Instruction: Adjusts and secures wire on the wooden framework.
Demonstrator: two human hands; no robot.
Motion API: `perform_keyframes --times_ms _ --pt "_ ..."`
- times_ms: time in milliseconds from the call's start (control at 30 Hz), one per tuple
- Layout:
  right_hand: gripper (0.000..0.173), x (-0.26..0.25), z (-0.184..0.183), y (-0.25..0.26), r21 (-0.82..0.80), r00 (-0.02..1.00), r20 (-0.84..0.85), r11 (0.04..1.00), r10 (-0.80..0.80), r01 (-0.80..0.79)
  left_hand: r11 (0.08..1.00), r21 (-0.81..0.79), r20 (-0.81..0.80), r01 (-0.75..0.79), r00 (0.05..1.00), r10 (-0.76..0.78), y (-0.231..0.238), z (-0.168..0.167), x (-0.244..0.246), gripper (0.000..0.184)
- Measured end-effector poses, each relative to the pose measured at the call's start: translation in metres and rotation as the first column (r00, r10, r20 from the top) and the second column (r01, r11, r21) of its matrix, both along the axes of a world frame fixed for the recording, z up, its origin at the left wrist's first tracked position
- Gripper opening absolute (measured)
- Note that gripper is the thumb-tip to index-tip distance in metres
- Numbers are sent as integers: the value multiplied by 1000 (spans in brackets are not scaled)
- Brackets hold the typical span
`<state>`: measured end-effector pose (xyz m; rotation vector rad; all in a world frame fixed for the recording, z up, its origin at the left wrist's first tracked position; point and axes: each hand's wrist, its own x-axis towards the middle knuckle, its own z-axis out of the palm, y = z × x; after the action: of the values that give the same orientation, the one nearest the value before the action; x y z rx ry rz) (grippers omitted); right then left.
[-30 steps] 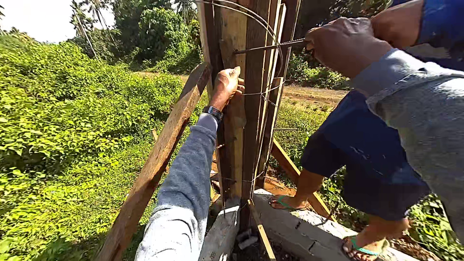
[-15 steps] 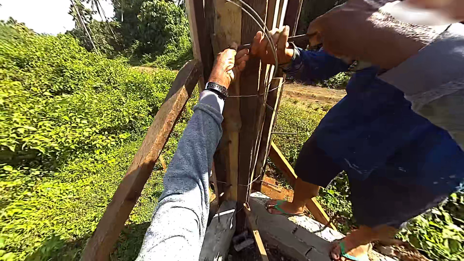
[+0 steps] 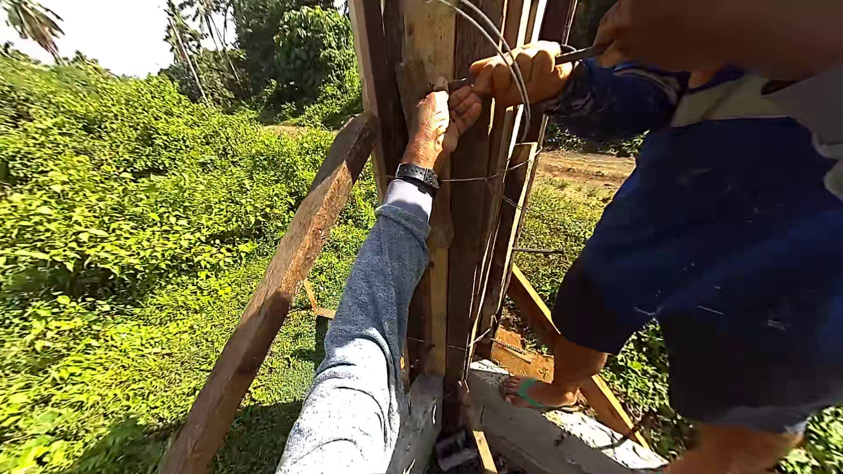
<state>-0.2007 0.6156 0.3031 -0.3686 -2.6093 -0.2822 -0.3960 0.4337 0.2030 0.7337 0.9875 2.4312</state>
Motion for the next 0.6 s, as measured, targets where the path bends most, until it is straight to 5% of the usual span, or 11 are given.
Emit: perform_keyframes --times_ms 167,333,467,600 --pt "15 48 -60 -59 37 998 -30 997 -60 61 973 -211 -104 -93 992 72 -10 -2 -1 37" --pt "17 32 -134 -49 -97 994 -63 991 -94 87 882 -383 -269 -273 947 176 -15 -7 5 37" --pt "17 28 -132 -31 -14 993 -117 1000 14 -15 849 -403 -370 -342 909 191 -22 -28 6 48" --pt "18 42 -67 -38 62 995 -84 996 -61 66 856 -333 -513 -396 837 188 -49 -74 28 39"
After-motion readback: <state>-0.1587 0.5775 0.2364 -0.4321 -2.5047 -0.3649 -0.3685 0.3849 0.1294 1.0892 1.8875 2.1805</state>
